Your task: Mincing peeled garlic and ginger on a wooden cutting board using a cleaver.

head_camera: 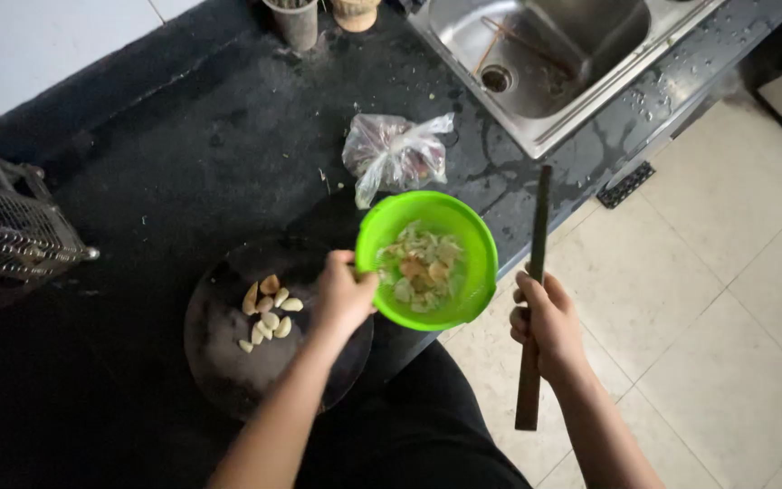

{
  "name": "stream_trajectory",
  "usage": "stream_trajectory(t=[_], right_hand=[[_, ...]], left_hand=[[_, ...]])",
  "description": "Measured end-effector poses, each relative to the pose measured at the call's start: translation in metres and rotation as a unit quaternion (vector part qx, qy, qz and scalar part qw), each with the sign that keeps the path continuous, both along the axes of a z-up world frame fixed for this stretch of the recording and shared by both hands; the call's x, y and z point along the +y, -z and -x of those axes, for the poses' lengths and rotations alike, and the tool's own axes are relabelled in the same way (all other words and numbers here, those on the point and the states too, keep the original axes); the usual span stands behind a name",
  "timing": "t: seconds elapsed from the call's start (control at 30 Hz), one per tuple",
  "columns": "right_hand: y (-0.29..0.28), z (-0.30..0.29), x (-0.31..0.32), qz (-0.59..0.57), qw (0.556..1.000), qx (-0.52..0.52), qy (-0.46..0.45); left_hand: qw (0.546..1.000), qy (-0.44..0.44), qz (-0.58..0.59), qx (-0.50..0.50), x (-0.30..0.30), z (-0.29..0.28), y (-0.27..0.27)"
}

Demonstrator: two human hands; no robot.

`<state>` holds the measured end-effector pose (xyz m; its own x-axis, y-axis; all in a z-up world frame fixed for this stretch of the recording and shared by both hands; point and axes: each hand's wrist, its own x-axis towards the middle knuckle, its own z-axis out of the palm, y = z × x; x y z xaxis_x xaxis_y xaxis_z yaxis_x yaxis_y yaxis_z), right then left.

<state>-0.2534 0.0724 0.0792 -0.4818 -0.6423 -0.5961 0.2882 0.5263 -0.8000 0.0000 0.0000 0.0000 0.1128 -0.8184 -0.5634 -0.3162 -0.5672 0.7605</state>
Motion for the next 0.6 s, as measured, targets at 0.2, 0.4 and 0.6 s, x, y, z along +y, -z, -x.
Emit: stream_trajectory(t=[0.2,0.4,0.6], right_hand=[[-0.006,0.013,-0.002,0.02,0.999,-0.02,0.02],[-0.007,-0.008,-0.016,-0.092,0.994,0.006,-0.056],[0.055,-0.038,-0.01,-0.089,0.956,0.081,-0.266]], left_hand=[[0.972,-0.191,0.028,0.136,-0.045,-0.092,-0.025],[0.917,-0.363,0.066,0.153,-0.121,-0.187,0.033],[0.952,-0.274,0.114,0.072,-0.106,-0.218,0.068]])
